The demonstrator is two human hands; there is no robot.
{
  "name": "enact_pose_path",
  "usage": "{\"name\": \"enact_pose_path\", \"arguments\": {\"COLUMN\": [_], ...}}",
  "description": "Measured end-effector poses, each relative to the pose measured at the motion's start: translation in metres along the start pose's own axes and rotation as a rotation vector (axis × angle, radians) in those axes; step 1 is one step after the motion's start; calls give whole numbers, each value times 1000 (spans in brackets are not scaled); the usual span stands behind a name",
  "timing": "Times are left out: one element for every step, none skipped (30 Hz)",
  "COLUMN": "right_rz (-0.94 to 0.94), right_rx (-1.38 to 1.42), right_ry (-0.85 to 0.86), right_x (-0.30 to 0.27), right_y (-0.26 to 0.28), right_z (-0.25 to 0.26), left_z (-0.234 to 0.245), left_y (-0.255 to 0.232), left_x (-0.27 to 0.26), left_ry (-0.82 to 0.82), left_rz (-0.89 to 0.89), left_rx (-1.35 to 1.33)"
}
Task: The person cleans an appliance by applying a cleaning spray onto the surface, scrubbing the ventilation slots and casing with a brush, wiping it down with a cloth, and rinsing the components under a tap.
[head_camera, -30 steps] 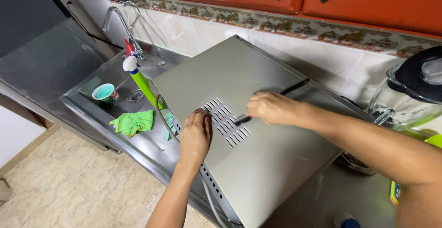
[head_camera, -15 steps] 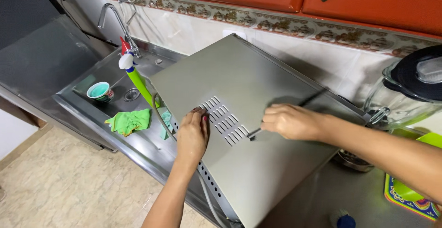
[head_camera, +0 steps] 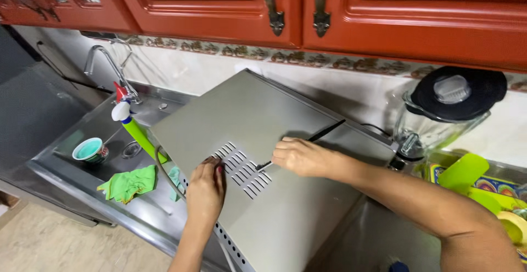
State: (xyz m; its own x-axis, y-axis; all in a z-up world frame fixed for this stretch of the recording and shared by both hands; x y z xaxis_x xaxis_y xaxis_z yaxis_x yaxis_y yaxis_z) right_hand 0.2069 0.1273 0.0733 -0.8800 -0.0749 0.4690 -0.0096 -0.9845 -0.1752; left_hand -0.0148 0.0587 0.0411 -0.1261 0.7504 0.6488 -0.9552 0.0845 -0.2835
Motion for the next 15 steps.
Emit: {"name": "enact_pose_path", "arguments": {"right_rz": [-7, -2, 3, 7, -3, -14, -10, -3, 4, 11, 1, -8, 0, 9, 18], "right_rx": [2, -6, -13, -12, 62, 139, 142, 63, -16, -11, 22, 51, 54, 104, 153], "right_ry": [0, 66, 131, 128, 158, 190, 189, 217, 244, 244, 216, 189, 190, 108, 26], "right_x": [-6, -9, -12, -13, -14, -15, -13, -13, -12, -3, 7, 18, 27, 35, 42], "right_y": [3, 4, 5, 1, -4, -8, -23, -35, -47, -52, -57, -63, -68, -70, -73], "right_z": [3, 1, -2, 0, 0, -2, -12, -25, -39, -40, -40, -38, -39, -35, -31], "left_z": [-2, -2, -2, -1, -2, -3, -4, -5, -5, -4, -2, 0, -1, -5, -9], "left_y": [-1, 0, 1, 0, 0, 0, 1, 0, -1, -2, -3, -6, -4, 0, 3], "left_x": [-2, -2, -1, -1, 0, -1, 1, 1, 0, 0, 0, 0, 1, 1, 0], "left_ry": [6, 7, 8, 6, 12, 20, 21, 15, 8, 9, 0, -13, -15, 4, 23], "left_rz": [-3, -3, -2, -1, 12, 27, 31, 1, -28, -21, -26, -31, -24, 23, 70], "left_rx": [-2, 1, 4, 8, 5, 0, 4, 8, 11, 17, -2, -21, -17, 47, 111]}}
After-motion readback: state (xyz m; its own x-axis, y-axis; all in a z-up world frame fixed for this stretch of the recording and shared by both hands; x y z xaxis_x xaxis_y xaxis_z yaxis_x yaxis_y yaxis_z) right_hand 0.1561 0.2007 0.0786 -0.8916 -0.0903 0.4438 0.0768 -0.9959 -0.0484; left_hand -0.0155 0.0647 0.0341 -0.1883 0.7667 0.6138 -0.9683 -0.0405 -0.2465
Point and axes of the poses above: each hand's wrist, its own x-axis towards the middle knuckle, its own z-axis out of the back of the hand, y = z × x, the point moved 7 cm from there along x, towards the middle knuckle, and after that the axes turned 6 degrees about x, right-handed, at the moved point
